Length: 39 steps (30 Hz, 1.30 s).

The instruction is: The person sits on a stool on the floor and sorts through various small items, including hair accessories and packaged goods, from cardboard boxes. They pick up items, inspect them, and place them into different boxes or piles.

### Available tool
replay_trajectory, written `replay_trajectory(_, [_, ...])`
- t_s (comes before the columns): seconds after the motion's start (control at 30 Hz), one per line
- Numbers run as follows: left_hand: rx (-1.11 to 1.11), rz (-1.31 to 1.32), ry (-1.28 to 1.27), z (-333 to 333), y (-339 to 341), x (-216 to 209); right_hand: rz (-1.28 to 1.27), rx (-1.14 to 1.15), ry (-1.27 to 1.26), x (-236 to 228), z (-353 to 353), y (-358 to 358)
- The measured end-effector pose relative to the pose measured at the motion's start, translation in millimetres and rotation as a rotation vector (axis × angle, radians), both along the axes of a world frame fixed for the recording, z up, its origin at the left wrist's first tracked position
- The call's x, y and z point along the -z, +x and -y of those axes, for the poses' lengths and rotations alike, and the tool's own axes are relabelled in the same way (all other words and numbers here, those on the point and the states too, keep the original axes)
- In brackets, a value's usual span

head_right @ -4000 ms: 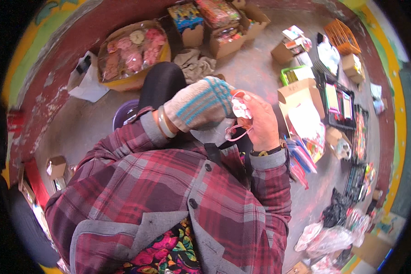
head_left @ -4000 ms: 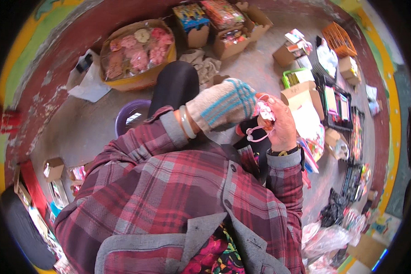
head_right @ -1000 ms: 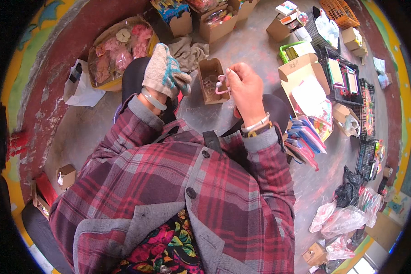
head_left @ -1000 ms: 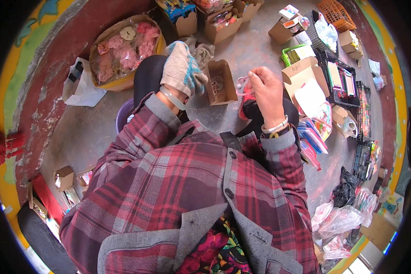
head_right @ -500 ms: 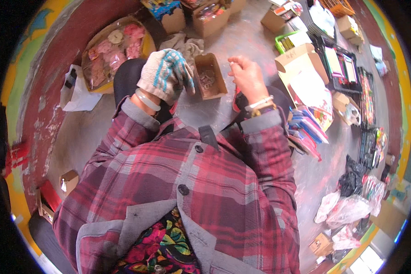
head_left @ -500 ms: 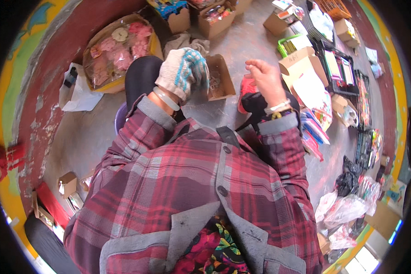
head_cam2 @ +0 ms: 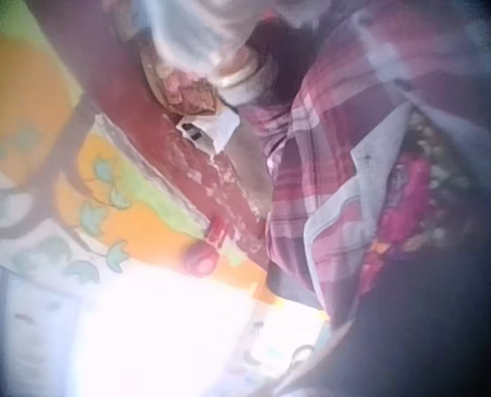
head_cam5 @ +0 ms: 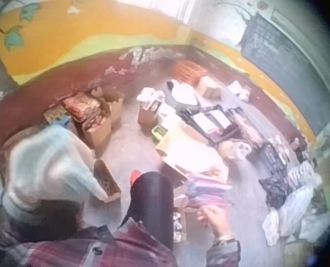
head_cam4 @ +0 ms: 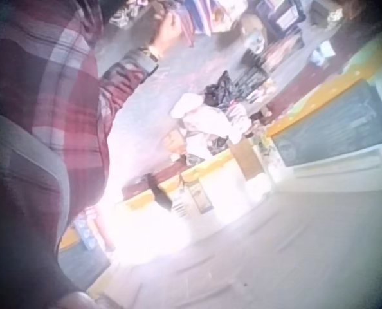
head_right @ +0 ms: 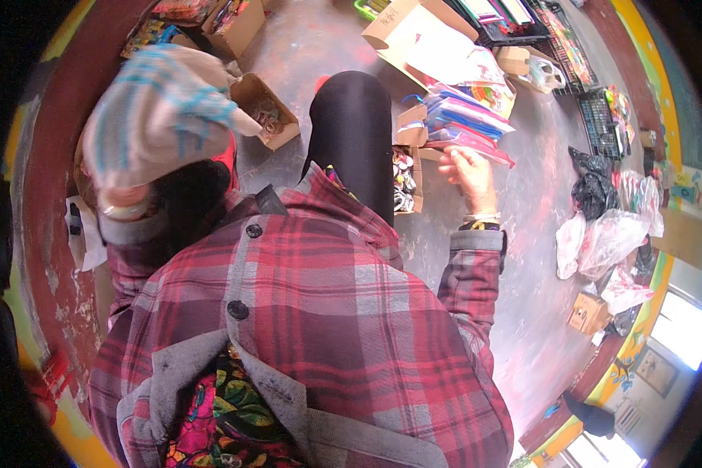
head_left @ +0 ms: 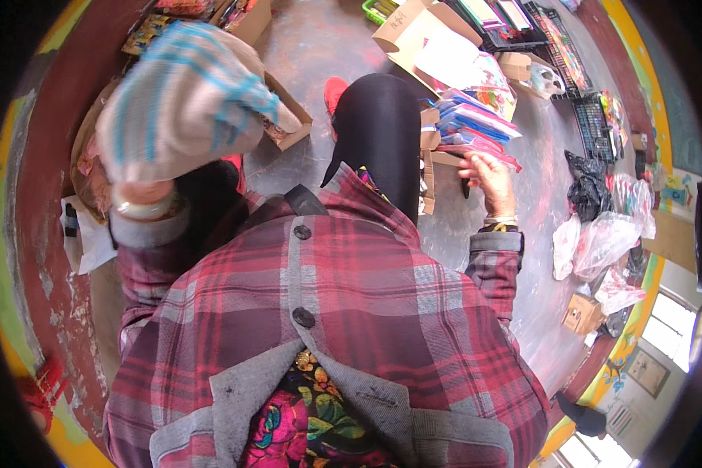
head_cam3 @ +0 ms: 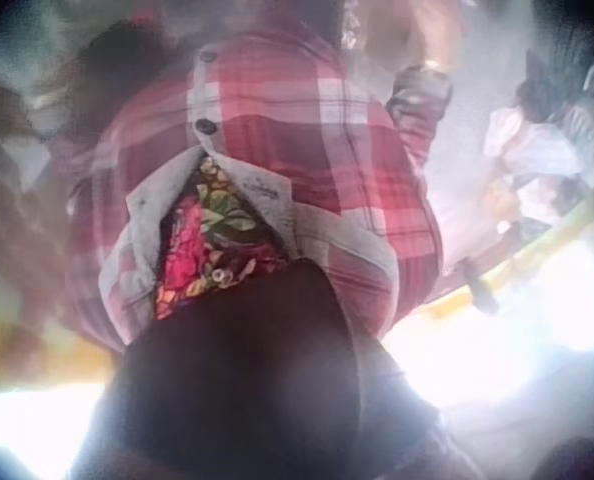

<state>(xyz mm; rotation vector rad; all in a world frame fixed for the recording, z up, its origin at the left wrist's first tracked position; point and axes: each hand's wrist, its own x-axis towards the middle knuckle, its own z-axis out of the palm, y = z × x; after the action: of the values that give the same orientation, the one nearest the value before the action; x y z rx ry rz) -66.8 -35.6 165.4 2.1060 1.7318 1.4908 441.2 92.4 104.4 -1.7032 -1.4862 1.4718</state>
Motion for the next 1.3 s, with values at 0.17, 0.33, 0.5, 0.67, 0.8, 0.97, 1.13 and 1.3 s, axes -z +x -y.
replay_trajectory(0.17, [-0.023, 0.222, 0.295, -3.4, -29.8, -11.5, 0.072, 0.046, -0.175, 93.5, 8.5, 34.1])
replay_trajectory(0.33, [0.317, 0.722, 0.22, -22.7, -53.4, 7.2, 0.543, -0.252, 0.089, 179.1, 2.6, 24.7])
replay_trajectory(0.5, [0.369, 0.983, 0.104, -26.7, 1.2, -9.1, 0.724, -0.202, 0.044, 196.5, 6.8, -17.9])
replay_trajectory(0.67, [-0.152, 1.476, -0.055, -23.5, 32.0, -16.5, 0.878, -0.18, 0.138, 218.3, 3.7, -49.6])
replay_trajectory(0.8, [-0.012, 0.936, -0.205, -20.2, -0.1, 28.7, 1.031, -0.247, 0.08, 238.4, 1.4, -46.2])
replay_trajectory(0.97, [0.289, 1.352, -0.159, -18.8, 8.5, 29.0, 0.76, -0.151, 0.097, 222.6, 2.9, -21.8])
replay_trajectory(1.13, [0.367, 1.43, -0.207, -32.0, 38.3, 22.6, -0.441, 0.279, -0.353, 187.6, 11.2, 4.6])
replay_trajectory(1.3, [0.376, 1.169, -0.343, -37.3, 50.0, 30.5, -0.976, 0.258, -0.266, 80.4, 17.7, -20.9])
